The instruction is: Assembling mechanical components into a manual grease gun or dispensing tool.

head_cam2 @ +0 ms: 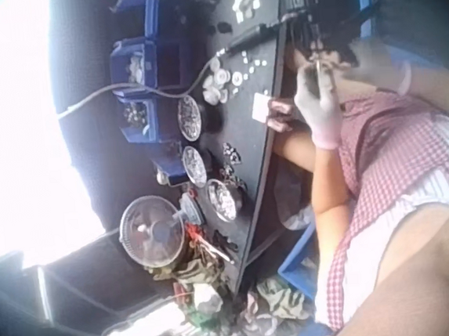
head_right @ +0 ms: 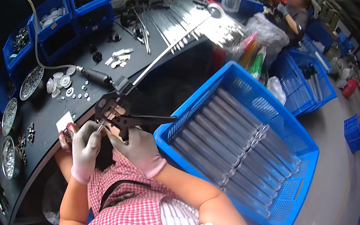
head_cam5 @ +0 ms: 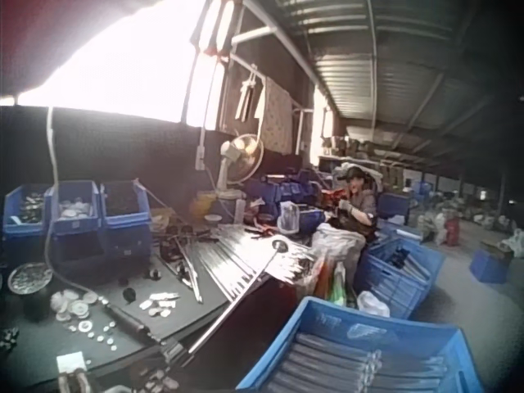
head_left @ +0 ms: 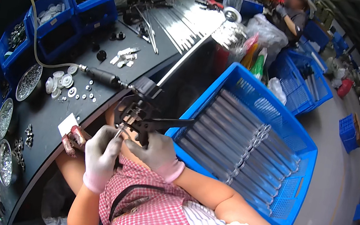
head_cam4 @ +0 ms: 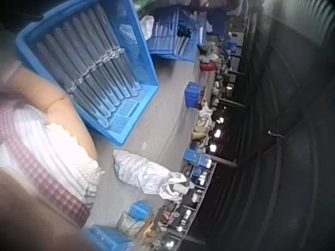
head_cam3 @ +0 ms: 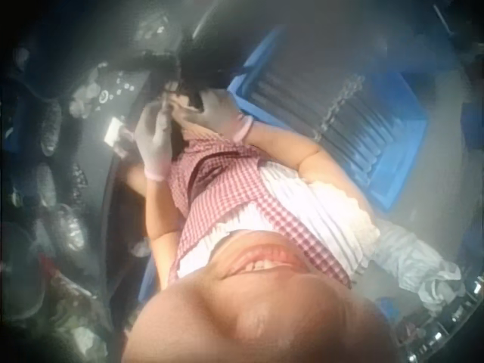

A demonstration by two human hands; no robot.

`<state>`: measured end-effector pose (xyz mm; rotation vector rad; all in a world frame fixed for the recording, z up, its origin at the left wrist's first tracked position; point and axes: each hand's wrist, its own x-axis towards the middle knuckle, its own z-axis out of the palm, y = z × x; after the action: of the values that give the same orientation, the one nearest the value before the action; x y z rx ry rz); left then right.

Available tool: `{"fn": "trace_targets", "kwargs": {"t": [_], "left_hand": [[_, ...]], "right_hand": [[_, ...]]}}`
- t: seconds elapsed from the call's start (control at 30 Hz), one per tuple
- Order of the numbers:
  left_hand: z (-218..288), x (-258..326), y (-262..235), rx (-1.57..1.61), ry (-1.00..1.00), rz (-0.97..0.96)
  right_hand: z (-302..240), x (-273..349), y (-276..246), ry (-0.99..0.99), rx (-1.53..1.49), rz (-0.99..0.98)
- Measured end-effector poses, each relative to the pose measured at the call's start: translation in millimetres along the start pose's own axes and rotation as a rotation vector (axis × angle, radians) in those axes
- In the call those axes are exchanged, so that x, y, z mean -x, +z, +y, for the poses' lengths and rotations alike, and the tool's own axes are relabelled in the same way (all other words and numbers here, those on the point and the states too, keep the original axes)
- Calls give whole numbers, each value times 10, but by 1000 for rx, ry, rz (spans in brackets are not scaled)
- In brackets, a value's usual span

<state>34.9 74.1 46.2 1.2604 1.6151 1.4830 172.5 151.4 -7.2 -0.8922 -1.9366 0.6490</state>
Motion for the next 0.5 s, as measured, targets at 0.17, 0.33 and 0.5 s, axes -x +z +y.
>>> {"fn": "trace_targets", "kwargs": {"t": [0.17,0.33,0.5], "left_hand": [[-213,-129,2,115,-294,-75],[-588,352,-115,309,-305,183],[-666,794,-712,457,3,14]], "right_hand": [[178,86,-7,133,-179,-275],[916,335,-838,-27,42,-676],[3041,945,-2431,478,945,67]]}}
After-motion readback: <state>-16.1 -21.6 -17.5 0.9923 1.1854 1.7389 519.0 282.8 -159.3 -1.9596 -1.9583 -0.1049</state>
